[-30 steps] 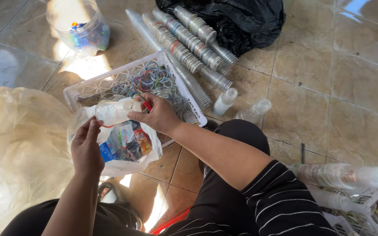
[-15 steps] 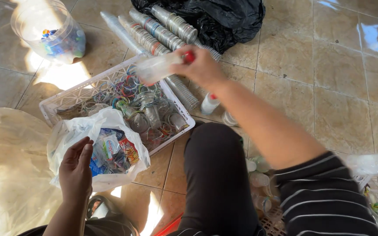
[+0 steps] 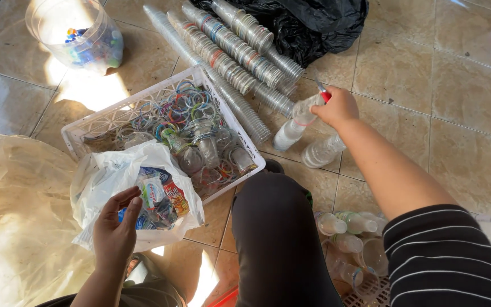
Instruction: The person sits on the floor and uses red scissors to cut the bottoms off clear plastic cups. They retrieve cups from a large white bag and a white crate, cut them, and place the modified pieces into the crate.
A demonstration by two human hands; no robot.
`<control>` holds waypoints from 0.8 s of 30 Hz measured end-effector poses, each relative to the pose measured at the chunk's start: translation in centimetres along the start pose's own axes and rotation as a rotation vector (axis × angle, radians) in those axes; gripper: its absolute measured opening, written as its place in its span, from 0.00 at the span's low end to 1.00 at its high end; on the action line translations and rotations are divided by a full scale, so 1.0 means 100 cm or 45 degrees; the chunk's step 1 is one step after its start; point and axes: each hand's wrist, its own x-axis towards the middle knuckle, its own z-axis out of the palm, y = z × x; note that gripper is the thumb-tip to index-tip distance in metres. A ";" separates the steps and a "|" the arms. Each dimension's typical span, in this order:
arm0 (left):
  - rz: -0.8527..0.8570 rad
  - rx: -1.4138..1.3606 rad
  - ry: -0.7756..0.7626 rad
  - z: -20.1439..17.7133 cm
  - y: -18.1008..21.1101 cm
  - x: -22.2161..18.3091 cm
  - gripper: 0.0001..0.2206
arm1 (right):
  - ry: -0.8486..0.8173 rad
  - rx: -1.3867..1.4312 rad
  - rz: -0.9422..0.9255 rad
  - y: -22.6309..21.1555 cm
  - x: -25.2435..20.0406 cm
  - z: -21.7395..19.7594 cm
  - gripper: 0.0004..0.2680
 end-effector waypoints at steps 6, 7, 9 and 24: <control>-0.039 0.113 0.039 0.002 -0.001 0.002 0.14 | -0.152 -0.165 0.067 0.009 -0.002 0.049 0.12; -0.040 0.065 0.029 0.002 -0.003 0.004 0.14 | -0.161 -0.174 0.071 0.013 -0.001 0.058 0.14; -0.047 0.014 0.023 0.004 -0.008 0.005 0.14 | -0.176 -0.186 0.070 0.020 -0.002 0.070 0.16; -0.040 0.150 -0.021 0.007 -0.008 0.008 0.14 | -0.248 -0.168 0.138 0.042 -0.001 0.102 0.14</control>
